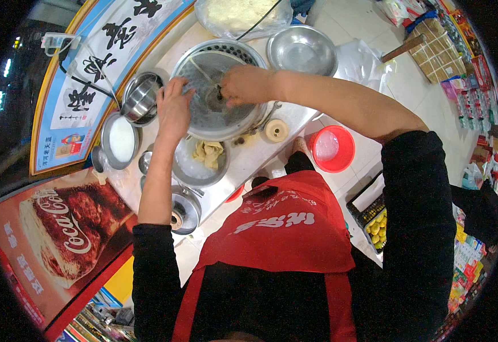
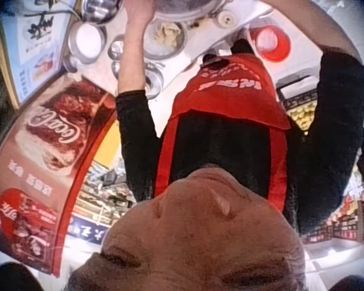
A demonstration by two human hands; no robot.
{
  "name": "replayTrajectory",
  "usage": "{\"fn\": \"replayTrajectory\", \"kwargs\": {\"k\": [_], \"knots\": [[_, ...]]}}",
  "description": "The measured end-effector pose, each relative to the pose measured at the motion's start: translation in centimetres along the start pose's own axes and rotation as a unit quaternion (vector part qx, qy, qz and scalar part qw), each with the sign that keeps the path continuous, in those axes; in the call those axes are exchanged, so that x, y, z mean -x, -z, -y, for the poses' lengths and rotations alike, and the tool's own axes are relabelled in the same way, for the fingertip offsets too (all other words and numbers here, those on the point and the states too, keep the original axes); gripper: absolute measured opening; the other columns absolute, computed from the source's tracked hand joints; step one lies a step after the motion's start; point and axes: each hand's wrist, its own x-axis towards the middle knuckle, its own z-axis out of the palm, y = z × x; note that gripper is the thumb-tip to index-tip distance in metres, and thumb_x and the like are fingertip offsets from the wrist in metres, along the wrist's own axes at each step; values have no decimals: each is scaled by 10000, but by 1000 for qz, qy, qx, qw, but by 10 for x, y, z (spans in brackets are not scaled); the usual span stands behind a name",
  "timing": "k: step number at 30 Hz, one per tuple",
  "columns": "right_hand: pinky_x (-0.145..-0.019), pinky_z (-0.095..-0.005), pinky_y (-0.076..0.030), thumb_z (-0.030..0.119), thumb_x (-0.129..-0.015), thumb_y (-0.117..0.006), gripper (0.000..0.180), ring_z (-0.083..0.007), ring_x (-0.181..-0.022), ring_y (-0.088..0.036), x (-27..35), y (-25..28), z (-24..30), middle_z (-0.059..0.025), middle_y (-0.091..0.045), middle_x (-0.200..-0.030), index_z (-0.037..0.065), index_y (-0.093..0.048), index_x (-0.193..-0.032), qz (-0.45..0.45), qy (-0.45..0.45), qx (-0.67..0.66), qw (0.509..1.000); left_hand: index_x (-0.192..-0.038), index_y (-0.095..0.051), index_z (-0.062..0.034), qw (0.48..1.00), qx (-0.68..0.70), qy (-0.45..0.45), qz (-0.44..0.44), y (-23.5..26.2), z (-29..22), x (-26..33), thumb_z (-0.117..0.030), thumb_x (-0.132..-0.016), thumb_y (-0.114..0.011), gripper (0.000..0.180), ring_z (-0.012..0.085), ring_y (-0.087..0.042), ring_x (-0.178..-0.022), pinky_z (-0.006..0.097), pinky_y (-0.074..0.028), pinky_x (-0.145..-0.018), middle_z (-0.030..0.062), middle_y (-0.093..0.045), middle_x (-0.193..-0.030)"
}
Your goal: The person assembles a food processor by placing a dough-like mass into the bowl, attaching the perforated drum, securing the lid, and inserting the central spindle. They then remove the drum and wipe the interior of the bowl with a cloth.
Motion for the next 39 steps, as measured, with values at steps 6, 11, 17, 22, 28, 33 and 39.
{"fn": "replayTrajectory", "kwargs": {"k": [6, 11, 17, 22, 28, 33, 39], "knots": [[-730, -477, -516, 499, -922, -516, 480, -375, -800, -657, -7, -22, 20, -174, -668, -792, 50, -674, -854, 127, -90, -27, 987, -1136, -704, -112, 1000, 2, 7, -5, -2, -1, 0, -9, -814, -555, 369, 228, -427, -1287, 497, -278, -1094, 55, -504, -1277], [-693, -487, -510, 535, -926, -494, 530, -387, -790, -649, -15, -2, -1, -166, -661, -752, 48, -670, -814, 170, -97, -93, 976, -1145, -698, -106, 1000, 7, -5, -14, 1, 0, -2, 25, -753, -569, 433, 237, -440, -1268, 480, -288, -1085, 70, -509, -1260], [-688, -478, -500, 541, -922, -498, 561, -392, -772, -641, -23, 1, -22, -170, -666, -755, 37, -688, -766, 232, -68, -90, 966, -1121, -706, -103, 999, 38, -16, -29, 0, 0, -3, 37, -724, -584, 438, 266, -451, -1233, 466, -295, -1068, 76, -531, -1224], [-699, -476, -502, 545, -896, -519, 543, -385, -765, -642, -25, 4, -36, -161, -675, -752, 55, -712, -765, 271, 5, -20, 962, -1105, -714, -121, 998, 48, -1, -32, -2, -12, 3, -73, -796, -624, 326, 285, -453, -1211, 463, -276, -1078, 71, -565, -1179], [-752, -489, -496, 575, -856, -551, 569, -391, -808, -647, -33, 9, -49, -162, -686, -781, 36, -721, -785, 325, 28, 32, 945, -1127, -696, -101, 990, 85, -96, 62, -1, -20, 0, -385, -833, -680, 409, 299, -484, -1187, 490, -247, -1108, 86, -643, -1101], [-734, -492, -495, 562, -821, -597, 542, -394, -783, -647, -35, 8, -57, -167, -680, -746, 37, -714, -755, 301, 75, 53, 949, -990, -704, -72, 983, 106, -76, 126, -3, -26, -8, -340, -817, -696, 319, 296, -541, -1086, 497, -292, -1078, 92, -658, -1014], [-719, -494, -498, 567, -764, -647, 533, -395, -771, -647, -29, 7, -56, -169, -679, -733, 40, -713, -727, 271, 47, 30, 961, -781, -628, -55, 983, 148, -36, 106, -10, -36, -17, -130, -829, -639, 89, 317, -573, -907, 449, -367, -928, 117, -667, -850]]}}
